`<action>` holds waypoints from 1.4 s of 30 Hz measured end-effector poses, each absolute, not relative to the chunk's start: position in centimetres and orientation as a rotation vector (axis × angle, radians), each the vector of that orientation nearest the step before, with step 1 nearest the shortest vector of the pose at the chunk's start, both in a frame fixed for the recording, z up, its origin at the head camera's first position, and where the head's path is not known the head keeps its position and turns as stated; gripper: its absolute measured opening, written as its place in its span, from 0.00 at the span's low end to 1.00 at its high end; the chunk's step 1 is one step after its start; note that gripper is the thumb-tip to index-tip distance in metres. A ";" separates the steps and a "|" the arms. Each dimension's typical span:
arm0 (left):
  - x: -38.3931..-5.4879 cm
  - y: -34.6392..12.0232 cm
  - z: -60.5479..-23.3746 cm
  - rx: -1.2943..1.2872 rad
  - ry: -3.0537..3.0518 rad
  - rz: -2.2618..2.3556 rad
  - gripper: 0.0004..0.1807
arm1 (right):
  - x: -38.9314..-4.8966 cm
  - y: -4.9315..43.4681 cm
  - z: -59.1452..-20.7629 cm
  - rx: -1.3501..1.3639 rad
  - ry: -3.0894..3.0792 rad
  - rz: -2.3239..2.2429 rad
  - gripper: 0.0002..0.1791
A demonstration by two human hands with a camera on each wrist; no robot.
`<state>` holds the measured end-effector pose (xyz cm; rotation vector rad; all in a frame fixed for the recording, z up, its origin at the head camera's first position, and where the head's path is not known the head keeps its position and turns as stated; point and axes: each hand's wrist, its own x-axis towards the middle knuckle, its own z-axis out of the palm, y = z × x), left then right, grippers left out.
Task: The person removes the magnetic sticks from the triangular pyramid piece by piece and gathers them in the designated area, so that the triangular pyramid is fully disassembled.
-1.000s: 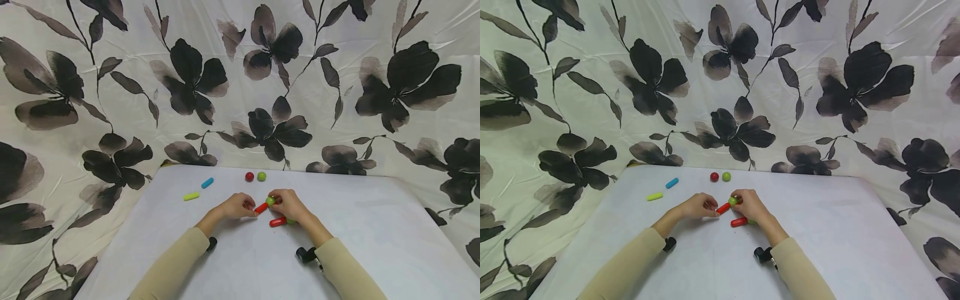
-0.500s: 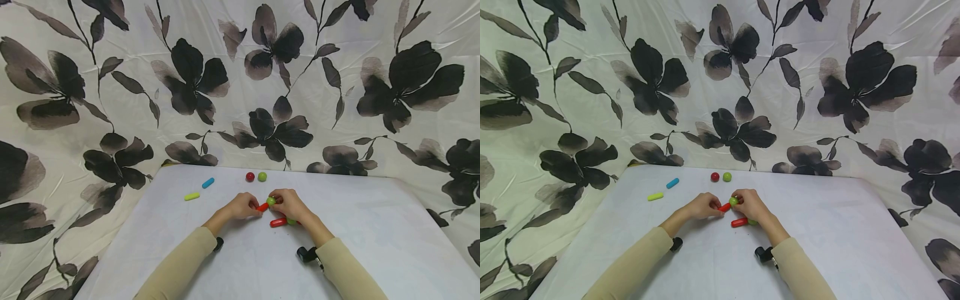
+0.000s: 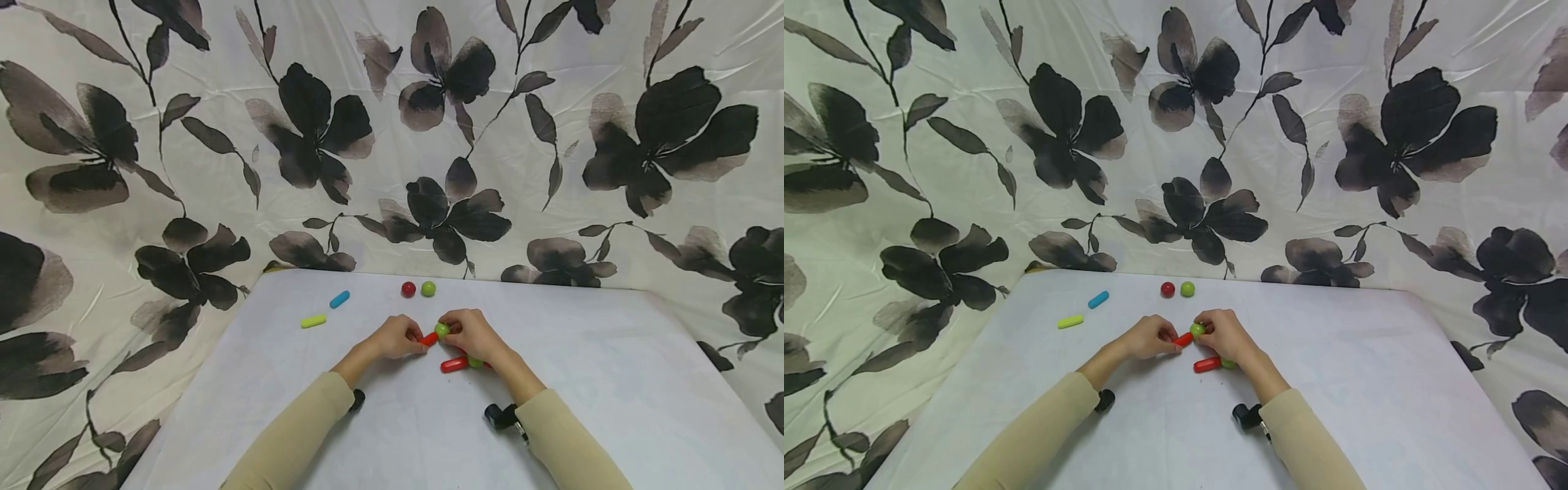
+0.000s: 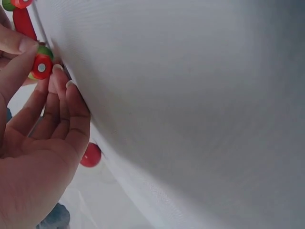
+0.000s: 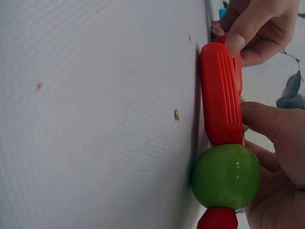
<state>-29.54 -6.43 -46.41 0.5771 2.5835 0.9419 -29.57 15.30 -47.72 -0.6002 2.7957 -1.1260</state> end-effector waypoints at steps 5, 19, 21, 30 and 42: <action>-29.5 -6.6 -46.5 0.592 2.576 0.953 0.09 | -29.4 15.3 -47.7 -0.607 2.790 -1.129 0.16; -29.1 -6.9 -46.7 0.609 2.522 0.977 0.08 | -29.4 15.3 -47.8 -0.596 2.829 -1.087 0.16; -29.0 -7.0 -46.8 0.603 2.531 0.972 0.08 | -29.4 15.3 -47.8 -0.587 2.828 -1.083 0.16; -28.3 -10.2 -46.0 0.554 2.578 1.020 0.09 | -29.5 15.2 -47.9 -0.603 2.831 -1.098 0.17; -26.7 -21.4 -45.8 0.284 2.775 1.009 0.11 | -29.4 15.2 -47.7 -0.627 2.815 -1.115 0.18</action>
